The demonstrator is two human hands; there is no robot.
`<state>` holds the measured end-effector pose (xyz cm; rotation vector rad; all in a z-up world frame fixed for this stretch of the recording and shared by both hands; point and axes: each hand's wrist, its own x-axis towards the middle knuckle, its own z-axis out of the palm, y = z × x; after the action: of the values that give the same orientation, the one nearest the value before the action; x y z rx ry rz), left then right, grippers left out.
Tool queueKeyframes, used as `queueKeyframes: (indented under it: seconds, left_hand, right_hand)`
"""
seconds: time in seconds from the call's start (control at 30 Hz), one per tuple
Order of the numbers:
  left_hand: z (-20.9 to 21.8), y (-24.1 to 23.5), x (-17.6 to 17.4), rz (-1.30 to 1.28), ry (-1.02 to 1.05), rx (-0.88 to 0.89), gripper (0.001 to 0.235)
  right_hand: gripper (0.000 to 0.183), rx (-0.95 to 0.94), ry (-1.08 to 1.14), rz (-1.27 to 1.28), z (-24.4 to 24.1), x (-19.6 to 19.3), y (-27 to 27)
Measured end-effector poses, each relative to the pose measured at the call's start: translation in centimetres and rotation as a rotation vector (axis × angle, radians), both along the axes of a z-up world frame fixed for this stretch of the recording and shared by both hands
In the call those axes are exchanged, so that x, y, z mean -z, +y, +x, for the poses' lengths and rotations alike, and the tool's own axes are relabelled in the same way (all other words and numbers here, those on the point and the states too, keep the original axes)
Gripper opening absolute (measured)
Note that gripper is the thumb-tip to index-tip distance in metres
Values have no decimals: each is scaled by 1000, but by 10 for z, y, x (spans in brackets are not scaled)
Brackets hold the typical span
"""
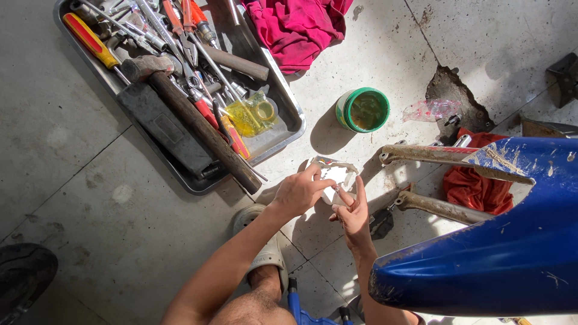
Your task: The person pours a green substance from a small container into a blue motorcycle fuel tank. They then repeatedly insert and remove a metal rod into the tank's opening, occasionally wiping the rod with a white cloth.
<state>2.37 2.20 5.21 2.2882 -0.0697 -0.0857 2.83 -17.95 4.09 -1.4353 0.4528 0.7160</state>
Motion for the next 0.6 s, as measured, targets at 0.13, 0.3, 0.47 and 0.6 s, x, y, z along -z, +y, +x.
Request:
queueKeyframes:
  seconds: [0.13,0.3,0.47,0.6]
  left_hand:
    - [-3,-2,14,302,-101,52,19]
    - [-3,-3,7,299,-139,64,33]
    - [-9,-10,28,470,-138,78,21]
    - [-11,-11,21,450,-155,103,32]
  right_hand:
    - [103,4,11,15,3,-1,-2]
    - [104,7,15,13,0,3,-3]
    - [103,34,35,44,0,8,-5]
    - [101,49,38,66,3,-2,0]
